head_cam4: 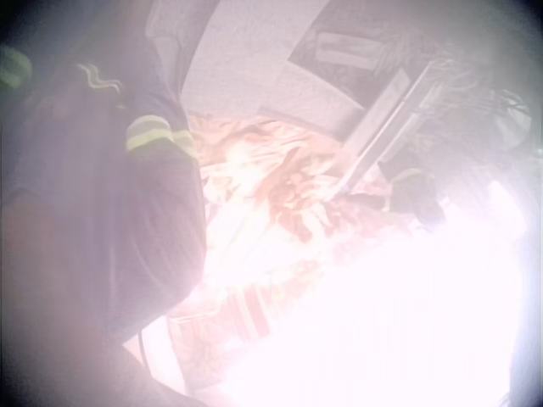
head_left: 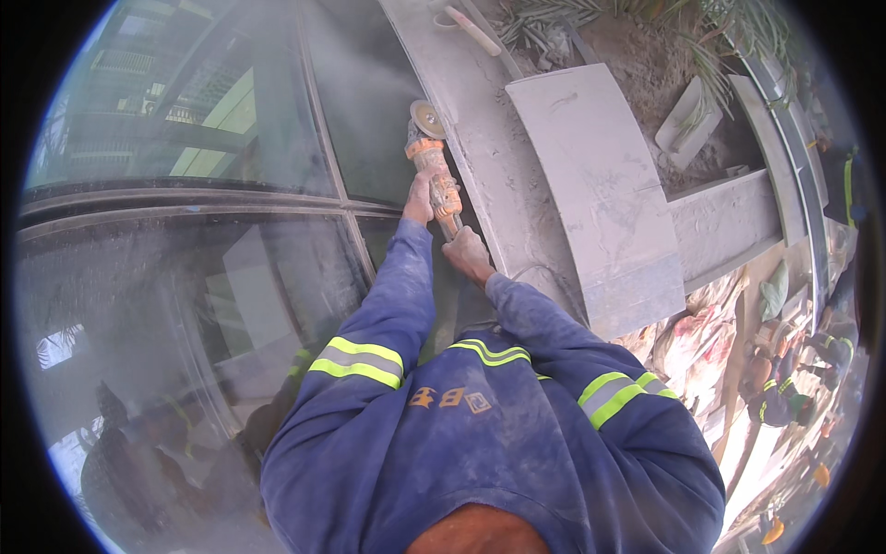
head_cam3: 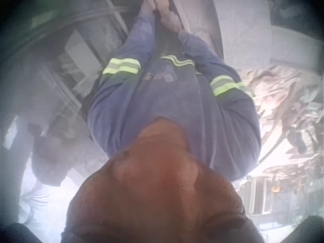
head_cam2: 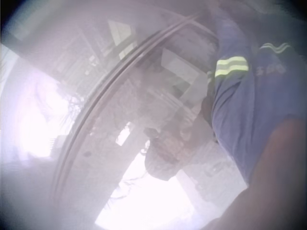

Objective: The person uses an angle grinder to grind a concrete ledge adjacent to a glass window. The person holds the tool with both hands and moves it along the edge, generating dust. Another worker is visible nearby but not interacting with the primary task.

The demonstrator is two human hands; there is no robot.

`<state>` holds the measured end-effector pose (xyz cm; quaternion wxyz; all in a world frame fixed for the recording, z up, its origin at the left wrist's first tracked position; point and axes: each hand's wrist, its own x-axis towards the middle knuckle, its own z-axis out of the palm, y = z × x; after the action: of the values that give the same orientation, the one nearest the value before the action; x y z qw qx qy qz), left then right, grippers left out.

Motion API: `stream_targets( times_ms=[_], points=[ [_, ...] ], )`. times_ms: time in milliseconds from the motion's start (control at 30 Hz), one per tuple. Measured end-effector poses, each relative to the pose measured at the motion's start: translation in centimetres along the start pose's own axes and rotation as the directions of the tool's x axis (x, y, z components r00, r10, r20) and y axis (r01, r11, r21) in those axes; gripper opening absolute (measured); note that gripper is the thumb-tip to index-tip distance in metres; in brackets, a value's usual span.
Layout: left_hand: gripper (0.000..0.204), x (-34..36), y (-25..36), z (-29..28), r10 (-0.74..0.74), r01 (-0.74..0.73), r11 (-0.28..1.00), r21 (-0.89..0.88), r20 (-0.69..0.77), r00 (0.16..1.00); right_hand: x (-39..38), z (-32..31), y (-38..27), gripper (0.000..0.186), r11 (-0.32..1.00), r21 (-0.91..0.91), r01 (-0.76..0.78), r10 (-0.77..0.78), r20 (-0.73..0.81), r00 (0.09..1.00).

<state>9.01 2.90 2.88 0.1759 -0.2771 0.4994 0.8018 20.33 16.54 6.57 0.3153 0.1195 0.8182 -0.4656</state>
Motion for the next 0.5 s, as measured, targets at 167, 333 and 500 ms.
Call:
stream_targets(
  times_ms=[167,333,500],
  points=[
    [0.049,-0.7,0.2,0.6,-0.024,0.024,1.0,-0.013,-0.005,1.0,-0.2,0.1,0.4,0.04,1.0,-0.017,-0.014,0.014,0.013,1.0],
    [0.045,-1.4,-0.4,-0.1,-0.044,0.045,0.998,-0.042,0.029,0.999,-1.0,0.4,0.8,0.041,0.999,-0.047,-0.01,0.011,0.009,1.0],
    [0.044,-1.6,-1.1,-0.5,-0.054,0.056,0.997,-0.057,0.031,0.998,-1.9,0.3,1.0,0.041,0.998,-0.06,-0.013,0.014,0.016,1.0]
  ],
)
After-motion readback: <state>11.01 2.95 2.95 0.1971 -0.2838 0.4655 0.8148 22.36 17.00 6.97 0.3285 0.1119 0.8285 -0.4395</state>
